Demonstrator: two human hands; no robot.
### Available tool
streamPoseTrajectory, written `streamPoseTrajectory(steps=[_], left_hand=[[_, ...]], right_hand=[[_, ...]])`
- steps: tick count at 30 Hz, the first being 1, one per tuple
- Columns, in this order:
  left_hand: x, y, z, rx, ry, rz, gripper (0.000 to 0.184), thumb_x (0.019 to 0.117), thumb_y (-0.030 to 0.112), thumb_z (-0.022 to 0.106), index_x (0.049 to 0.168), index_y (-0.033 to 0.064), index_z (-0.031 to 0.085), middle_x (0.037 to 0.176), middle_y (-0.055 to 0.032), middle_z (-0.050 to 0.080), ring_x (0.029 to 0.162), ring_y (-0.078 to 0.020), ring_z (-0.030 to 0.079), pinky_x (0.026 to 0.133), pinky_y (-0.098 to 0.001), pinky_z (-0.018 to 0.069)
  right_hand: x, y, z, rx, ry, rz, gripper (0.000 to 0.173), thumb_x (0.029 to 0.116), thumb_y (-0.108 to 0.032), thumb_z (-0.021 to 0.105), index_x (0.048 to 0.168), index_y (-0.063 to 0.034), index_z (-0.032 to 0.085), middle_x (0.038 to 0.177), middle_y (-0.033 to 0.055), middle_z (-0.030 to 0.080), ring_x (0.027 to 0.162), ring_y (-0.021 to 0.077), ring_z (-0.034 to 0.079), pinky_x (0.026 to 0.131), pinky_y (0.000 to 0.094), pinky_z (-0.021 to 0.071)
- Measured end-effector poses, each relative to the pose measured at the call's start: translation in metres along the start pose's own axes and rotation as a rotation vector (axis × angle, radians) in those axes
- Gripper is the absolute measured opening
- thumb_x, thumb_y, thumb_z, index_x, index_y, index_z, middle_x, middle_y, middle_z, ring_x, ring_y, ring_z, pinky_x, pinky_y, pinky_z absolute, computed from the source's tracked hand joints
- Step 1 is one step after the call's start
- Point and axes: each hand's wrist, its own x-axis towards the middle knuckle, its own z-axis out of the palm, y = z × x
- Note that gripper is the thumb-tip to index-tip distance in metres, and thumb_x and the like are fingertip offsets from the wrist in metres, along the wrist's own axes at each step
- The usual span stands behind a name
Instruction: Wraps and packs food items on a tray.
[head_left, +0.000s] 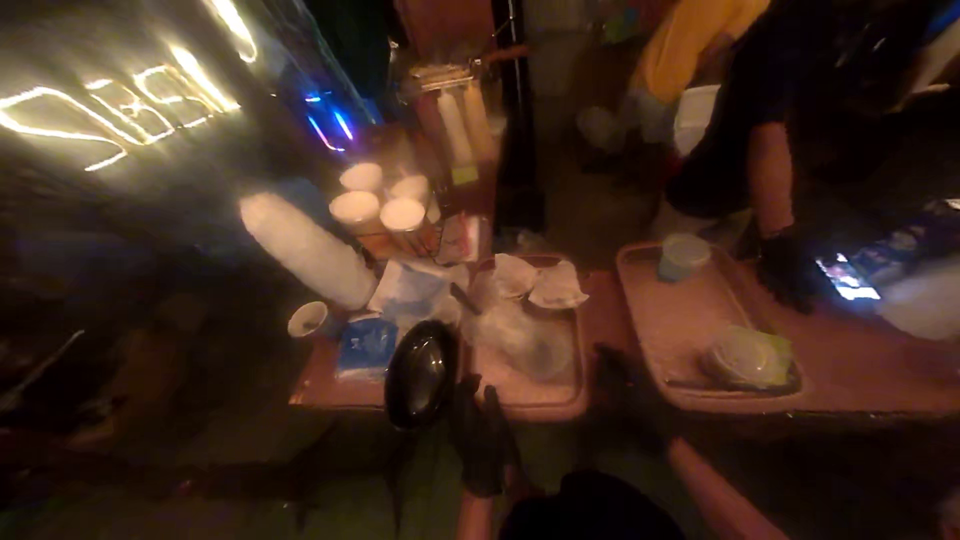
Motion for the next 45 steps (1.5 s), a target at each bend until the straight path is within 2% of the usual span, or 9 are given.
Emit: streamPoseTrajectory(steps=[4, 7, 11, 15, 19, 26, 36, 42, 45], left_hand=[[0.004, 0.015, -0.008, 0.112, -0.002, -0.014, 0.036, 0.0991, 0.029, 0.064, 0.126, 0.0059, 0.069, 0.128, -0.0113, 0.069, 0.120, -0.0207, 0.065, 0.106, -0.0397, 0.0524], [0.024, 0.047, -0.023, 0.159, -0.223, -0.179, 0.038, 0.1022, 0.026, 0.060, 0.134, 0.0061, 0.065, 0.139, -0.0094, 0.064, 0.130, -0.0196, 0.059, 0.113, -0.0390, 0.0452], [0.022, 0.009, 0.008, 0.147, -0.038, -0.025, 0.033, 0.0999, 0.029, 0.058, 0.122, 0.0087, 0.071, 0.123, -0.0089, 0.071, 0.111, -0.0193, 0.069, 0.097, -0.0385, 0.0566], [0.014, 0.010, 0.011, 0.283, -0.188, -0.154, 0.039, 0.1026, 0.041, 0.053, 0.131, 0.0179, 0.067, 0.134, -0.0024, 0.066, 0.124, -0.0167, 0.062, 0.106, -0.0414, 0.0506], [0.016, -0.001, 0.019, 0.336, -0.137, -0.052, 0.038, 0.1012, 0.041, 0.055, 0.126, 0.0164, 0.070, 0.125, -0.0034, 0.070, 0.114, -0.0179, 0.067, 0.097, -0.0433, 0.0559], [0.013, -0.017, 0.028, 0.322, -0.087, 0.058, 0.035, 0.1016, 0.036, 0.052, 0.121, 0.0153, 0.072, 0.121, -0.0037, 0.071, 0.111, -0.0198, 0.068, 0.093, -0.0448, 0.0565], [0.019, -0.006, 0.023, 0.310, -0.079, 0.076, 0.032, 0.0995, 0.030, 0.053, 0.115, 0.0113, 0.073, 0.116, -0.0079, 0.072, 0.104, -0.0244, 0.069, 0.087, -0.0482, 0.0568], [0.021, -0.008, 0.022, 0.286, -0.082, 0.098, 0.032, 0.0996, 0.030, 0.054, 0.116, 0.0091, 0.072, 0.114, -0.0109, 0.072, 0.102, -0.0253, 0.069, 0.086, -0.0476, 0.0574], [0.024, -0.003, 0.019, 0.270, -0.116, 0.079, 0.031, 0.0999, 0.027, 0.055, 0.118, 0.0079, 0.071, 0.115, -0.0118, 0.071, 0.103, -0.0265, 0.069, 0.087, -0.0480, 0.0569]], right_hand=[[-0.001, 0.016, 0.007, 0.032, -0.044, -0.062, 0.047, 0.1035, -0.033, 0.059, 0.146, -0.0124, 0.055, 0.126, 0.0079, 0.069, 0.104, 0.0139, 0.070, 0.091, 0.0360, 0.0613], [-0.001, 0.028, 0.004, 0.075, -0.042, -0.114, 0.046, 0.1059, -0.030, 0.055, 0.146, -0.0076, 0.053, 0.124, 0.0111, 0.068, 0.098, 0.0141, 0.071, 0.085, 0.0347, 0.0628], [-0.004, -0.003, 0.012, 0.098, -0.032, -0.055, 0.045, 0.1081, -0.026, 0.049, 0.144, -0.0001, 0.051, 0.110, 0.0146, 0.068, 0.084, 0.0150, 0.069, 0.075, 0.0349, 0.0625], [0.001, 0.015, 0.011, 0.017, -0.039, -0.075, 0.044, 0.1065, -0.030, 0.052, 0.143, -0.0054, 0.054, 0.114, 0.0128, 0.069, 0.089, 0.0175, 0.071, 0.078, 0.0385, 0.0635], [0.005, 0.016, 0.014, 0.003, 0.039, -0.018, 0.040, 0.1049, -0.032, 0.056, 0.139, -0.0120, 0.061, 0.111, 0.0058, 0.073, 0.090, 0.0153, 0.073, 0.078, 0.0374, 0.0650], [0.011, 0.026, 0.015, 0.067, 0.043, 0.002, 0.037, 0.1038, -0.035, 0.058, 0.136, -0.0164, 0.064, 0.109, 0.0020, 0.073, 0.087, 0.0142, 0.073, 0.075, 0.0366, 0.0659], [0.010, 0.020, 0.020, 0.020, 0.095, 0.006, 0.034, 0.1030, -0.032, 0.060, 0.133, -0.0152, 0.066, 0.106, 0.0007, 0.074, 0.083, 0.0115, 0.073, 0.074, 0.0334, 0.0651], [0.012, 0.015, 0.020, -0.077, 0.089, -0.050, 0.038, 0.1046, -0.034, 0.057, 0.135, -0.0120, 0.065, 0.117, 0.0033, 0.072, 0.098, 0.0098, 0.071, 0.087, 0.0318, 0.0619], [0.014, 0.014, 0.020, -0.097, 0.112, -0.057, 0.038, 0.1036, -0.033, 0.059, 0.134, -0.0102, 0.066, 0.115, 0.0045, 0.073, 0.096, 0.0099, 0.071, 0.086, 0.0310, 0.0618]])
